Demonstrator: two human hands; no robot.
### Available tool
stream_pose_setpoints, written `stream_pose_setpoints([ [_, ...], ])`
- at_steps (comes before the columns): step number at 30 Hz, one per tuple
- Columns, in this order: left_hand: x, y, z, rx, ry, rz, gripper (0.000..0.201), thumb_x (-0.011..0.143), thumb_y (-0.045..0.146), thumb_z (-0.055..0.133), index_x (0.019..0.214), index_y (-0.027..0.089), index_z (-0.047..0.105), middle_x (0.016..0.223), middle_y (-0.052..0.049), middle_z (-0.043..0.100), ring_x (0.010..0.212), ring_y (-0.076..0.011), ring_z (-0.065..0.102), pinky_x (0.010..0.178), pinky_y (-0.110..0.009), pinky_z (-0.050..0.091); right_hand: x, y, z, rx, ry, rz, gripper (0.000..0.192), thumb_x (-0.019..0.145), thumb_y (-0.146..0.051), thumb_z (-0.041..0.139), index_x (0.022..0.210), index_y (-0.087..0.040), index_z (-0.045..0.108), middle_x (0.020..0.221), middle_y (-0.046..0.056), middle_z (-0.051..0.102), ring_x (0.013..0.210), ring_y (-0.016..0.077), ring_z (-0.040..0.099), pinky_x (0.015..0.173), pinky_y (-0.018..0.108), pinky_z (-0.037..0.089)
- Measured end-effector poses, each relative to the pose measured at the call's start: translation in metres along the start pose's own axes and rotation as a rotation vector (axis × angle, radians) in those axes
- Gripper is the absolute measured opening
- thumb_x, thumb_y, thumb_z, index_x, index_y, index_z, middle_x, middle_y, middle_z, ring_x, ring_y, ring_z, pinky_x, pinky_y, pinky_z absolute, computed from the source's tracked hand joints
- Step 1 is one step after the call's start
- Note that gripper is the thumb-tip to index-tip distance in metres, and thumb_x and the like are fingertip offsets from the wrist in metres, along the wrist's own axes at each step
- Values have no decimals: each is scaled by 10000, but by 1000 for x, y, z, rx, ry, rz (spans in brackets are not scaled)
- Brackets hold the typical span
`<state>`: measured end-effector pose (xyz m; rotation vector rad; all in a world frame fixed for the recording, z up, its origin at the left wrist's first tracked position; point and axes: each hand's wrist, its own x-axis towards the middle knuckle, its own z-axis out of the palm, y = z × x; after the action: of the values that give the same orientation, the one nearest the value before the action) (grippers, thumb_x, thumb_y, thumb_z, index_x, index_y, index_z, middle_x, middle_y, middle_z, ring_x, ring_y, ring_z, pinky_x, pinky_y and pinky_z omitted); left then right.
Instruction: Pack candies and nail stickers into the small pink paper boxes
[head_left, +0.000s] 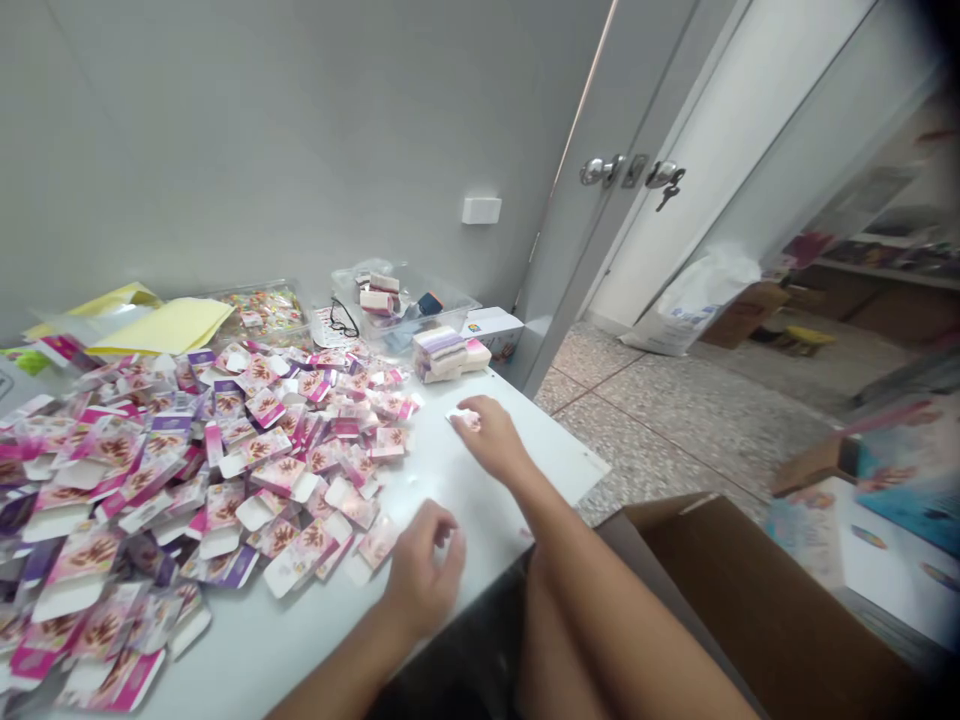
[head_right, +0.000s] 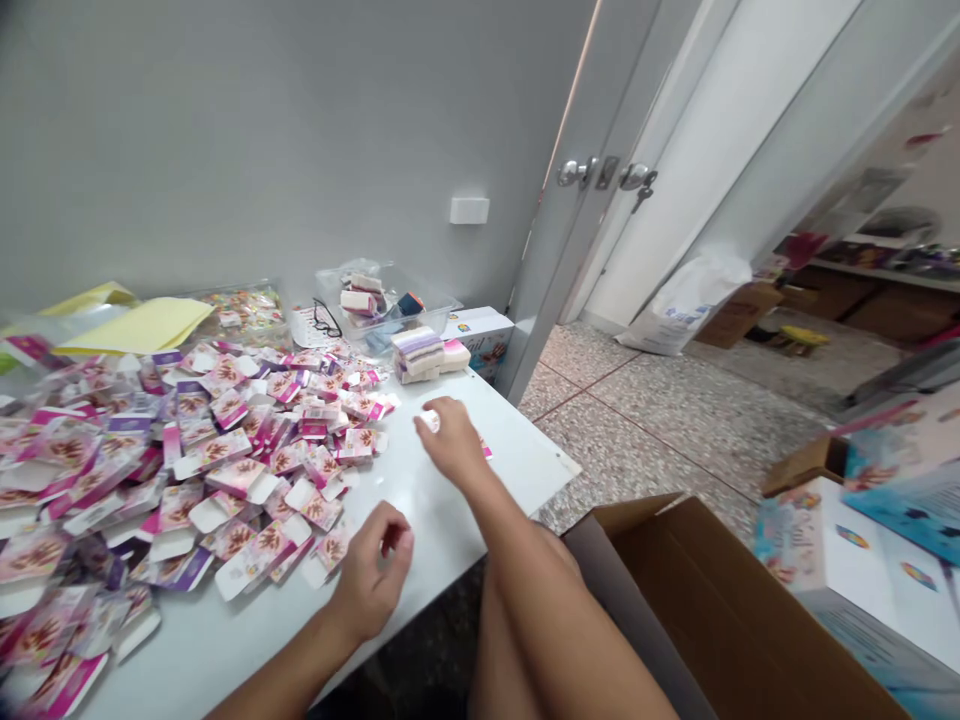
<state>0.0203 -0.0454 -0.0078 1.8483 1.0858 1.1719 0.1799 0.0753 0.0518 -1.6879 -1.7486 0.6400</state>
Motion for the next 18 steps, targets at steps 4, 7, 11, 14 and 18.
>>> stream_pose_setpoints([
  [4, 0, -5, 5, 194, -238, 133, 127, 910, 275, 479, 855, 188, 554, 797, -45, 533, 731, -184, 518, 674, -306, 377, 30, 34, -8, -262, -39, 230, 406, 839, -393, 628, 1089, -74, 657, 1176, 213, 624, 1170, 327, 517, 968, 413, 404],
  [7, 1, -11, 9, 177, -229, 40, 149, 905, 290, 485, 824, 189, 560, 782, -36, 535, 722, -177, 510, 680, -302, 371, 38, 43, 8, -413, -71, 298, 466, 758, -420, 724, 1079, -88, 658, 1242, 199, 577, 1231, 358, 443, 1001, 460, 347],
  [11, 4, -18, 6, 131, -163, -111, 225, 936, 347, 450, 801, 192, 541, 719, -4, 517, 666, -156, 484, 655, -285, 368, 37, 41, 29, -525, -57, 313, 427, 837, -375, 653, 1165, -106, 606, 1296, 153, 524, 1257, 322, 406, 1027, 469, 296],
  [14, 7, -26, 5, 120, -128, -182, 277, 958, 376, 401, 786, 191, 517, 665, 18, 490, 631, -143, 477, 623, -268, 364, 37, 41, 31, -556, -56, 310, 439, 852, -363, 633, 1202, -102, 582, 1291, 166, 514, 1238, 323, 411, 989, 440, 312],
  [18, 9, -32, 7, 110, -123, -238, 287, 939, 395, 434, 760, 188, 523, 645, 22, 501, 622, -142, 478, 602, -263, 351, 34, 41, 26, -580, -53, 296, 447, 878, -387, 598, 1232, -117, 567, 1292, 194, 513, 1234, 334, 400, 975, 435, 292],
])
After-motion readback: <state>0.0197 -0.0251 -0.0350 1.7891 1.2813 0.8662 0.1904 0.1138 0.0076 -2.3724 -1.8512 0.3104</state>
